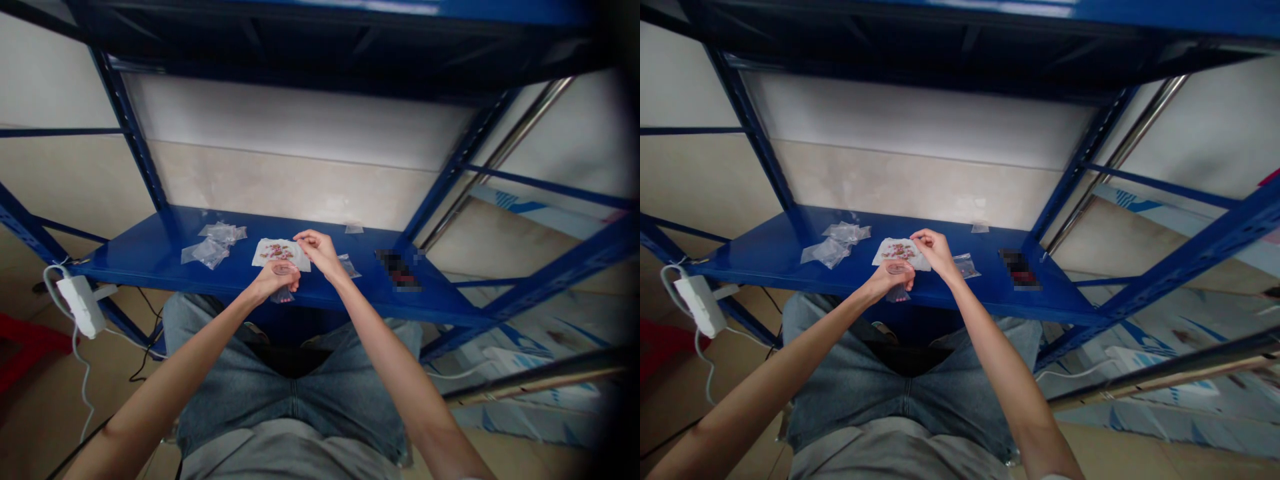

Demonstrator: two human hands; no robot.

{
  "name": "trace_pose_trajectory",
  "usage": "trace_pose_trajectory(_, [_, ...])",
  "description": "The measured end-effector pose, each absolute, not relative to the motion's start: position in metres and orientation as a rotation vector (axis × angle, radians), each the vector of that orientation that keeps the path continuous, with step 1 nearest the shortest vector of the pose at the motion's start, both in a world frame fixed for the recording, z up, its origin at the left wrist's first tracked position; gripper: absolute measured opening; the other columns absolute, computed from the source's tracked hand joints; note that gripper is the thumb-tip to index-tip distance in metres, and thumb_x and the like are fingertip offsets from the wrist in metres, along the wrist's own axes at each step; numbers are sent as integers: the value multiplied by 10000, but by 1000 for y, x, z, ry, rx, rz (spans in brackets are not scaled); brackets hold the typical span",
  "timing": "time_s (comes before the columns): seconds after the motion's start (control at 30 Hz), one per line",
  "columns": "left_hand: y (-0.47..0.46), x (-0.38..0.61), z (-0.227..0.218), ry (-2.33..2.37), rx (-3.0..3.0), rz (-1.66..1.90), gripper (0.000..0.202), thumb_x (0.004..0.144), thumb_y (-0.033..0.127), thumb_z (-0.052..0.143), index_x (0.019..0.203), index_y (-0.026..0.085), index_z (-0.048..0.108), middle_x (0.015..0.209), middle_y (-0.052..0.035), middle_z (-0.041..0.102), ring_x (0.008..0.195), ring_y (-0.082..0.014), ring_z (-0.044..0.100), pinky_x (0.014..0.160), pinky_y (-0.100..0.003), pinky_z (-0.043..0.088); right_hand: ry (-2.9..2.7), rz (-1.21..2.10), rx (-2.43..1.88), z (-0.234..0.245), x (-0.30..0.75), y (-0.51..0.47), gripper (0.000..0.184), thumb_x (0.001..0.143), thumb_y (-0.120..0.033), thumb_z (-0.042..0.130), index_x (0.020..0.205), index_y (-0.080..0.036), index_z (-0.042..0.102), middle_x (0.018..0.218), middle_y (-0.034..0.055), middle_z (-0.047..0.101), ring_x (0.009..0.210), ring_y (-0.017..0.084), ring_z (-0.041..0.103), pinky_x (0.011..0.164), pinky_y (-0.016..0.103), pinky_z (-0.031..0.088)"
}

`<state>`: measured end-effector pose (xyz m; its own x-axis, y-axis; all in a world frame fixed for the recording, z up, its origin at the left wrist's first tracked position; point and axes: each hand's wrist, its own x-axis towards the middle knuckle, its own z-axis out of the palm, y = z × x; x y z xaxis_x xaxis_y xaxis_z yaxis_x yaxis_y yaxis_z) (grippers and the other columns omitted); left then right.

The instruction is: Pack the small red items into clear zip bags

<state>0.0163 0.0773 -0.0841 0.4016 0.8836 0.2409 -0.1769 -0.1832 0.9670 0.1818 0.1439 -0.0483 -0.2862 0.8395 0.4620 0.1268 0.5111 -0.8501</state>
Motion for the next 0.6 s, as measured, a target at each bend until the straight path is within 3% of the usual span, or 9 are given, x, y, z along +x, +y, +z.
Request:
trace_pose_trajectory(0.2, [69, 20, -83, 685, 1583, 927, 230, 776, 350, 729, 791, 127, 673, 656, -54, 687, 552, -122, 618, 546, -217, 483, -1964, 637, -1022, -76, 184, 184, 97, 763, -239, 687, 786, -162, 741, 723, 35, 727, 657, 162, 637, 631, 253, 455])
trace_pose_trajectory(0.6, [67, 19, -79, 629, 1591, 963, 202, 775, 314, 716, 730, 125, 663, 648, -48, 678, 577, -112, 614, 627, -227, 486, -1992, 567, -1068, -107, 183, 198, 132, 731, -269, 734, 763, -146, 770, 696, 38, 720, 635, 161, 603, 627, 258, 413])
